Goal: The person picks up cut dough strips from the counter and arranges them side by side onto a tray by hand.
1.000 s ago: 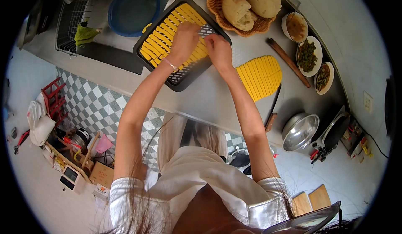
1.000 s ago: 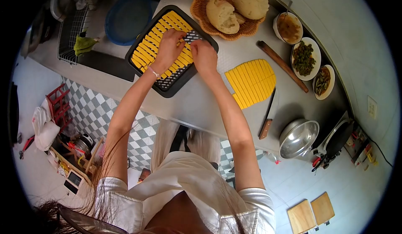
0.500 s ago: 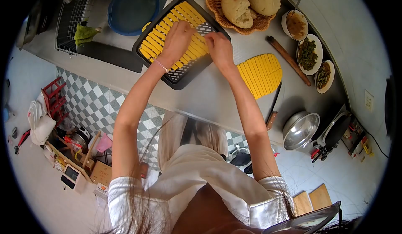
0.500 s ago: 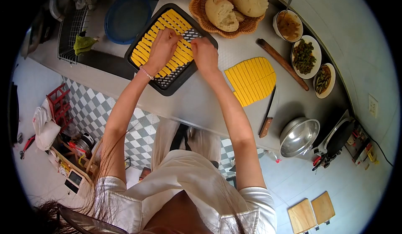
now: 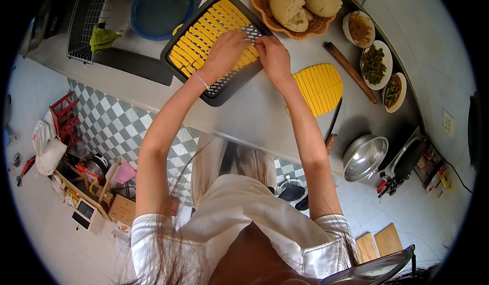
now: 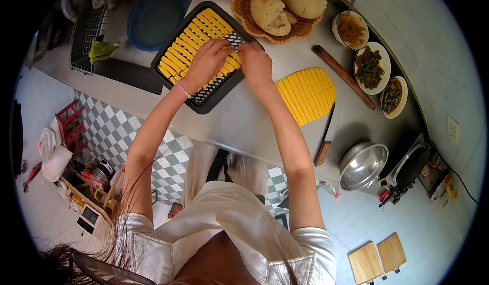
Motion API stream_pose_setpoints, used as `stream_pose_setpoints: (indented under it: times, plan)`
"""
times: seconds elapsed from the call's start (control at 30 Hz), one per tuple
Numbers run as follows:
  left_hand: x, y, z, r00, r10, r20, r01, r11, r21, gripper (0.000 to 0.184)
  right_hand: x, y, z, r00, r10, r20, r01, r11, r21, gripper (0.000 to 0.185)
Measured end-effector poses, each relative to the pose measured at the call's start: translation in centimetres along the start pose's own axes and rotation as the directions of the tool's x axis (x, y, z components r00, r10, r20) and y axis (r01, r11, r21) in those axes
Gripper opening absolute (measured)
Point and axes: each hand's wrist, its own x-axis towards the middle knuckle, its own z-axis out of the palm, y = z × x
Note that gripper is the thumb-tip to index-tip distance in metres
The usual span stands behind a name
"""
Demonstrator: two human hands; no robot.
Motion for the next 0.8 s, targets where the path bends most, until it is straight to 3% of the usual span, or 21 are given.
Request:
stream_pose_setpoints:
  times: [0.13, 0.3, 0.4, 0.53, 0.67, 0.8]
  plan:
    - [0.3, 0.2, 0.3, 0.998, 0.049, 0.042, -0.046, 0.996, -0.078, 0.024, -1.3, -0.6, -2.2, 0.999, 0.031, -0.042, -0.031, 0.999, 0.006, 0.013]
    - [1.0, 0.5, 0.3, 0.987, 0.035, 0.154, -0.028, 0.998, -0.047, 0.020, -6.2, 0.6, -5.3, 0.980, 0.151, -0.127, -0.124, 0.972, 0.200, 0.011]
    - [1.0, 0.8, 0.5, 0.988, 0.050, 0.146, -0.045, 0.998, -0.043, 0.020, -10.2, 1.8, -7.1, 0.959, 0.229, -0.167, -0.179, 0.946, 0.270, 0.011]
    - [0.0, 5.2, -0.2, 0.993, -0.084, -0.082, 0.073, 0.989, -0.133, 0.021, -16.6, 4.1, -8.5, 0.900, 0.381, -0.213, -0.304, 0.897, 0.321, 0.014]
    - [-7.0, 10.8, 5.8, 0.977, -0.176, 0.124, 0.208, 0.921, -0.330, 0.027, -23.0, 6.8, -8.1, 0.849, 0.502, -0.167, -0.420, 0.832, 0.362, 0.013]
    - [-8.4, 17.7, 8.0, 0.963, -0.251, 0.101, 0.269, 0.924, -0.272, 0.033, -26.3, 7.1, -6.9, 0.865, 0.487, -0.122, -0.421, 0.836, 0.352, 0.013]
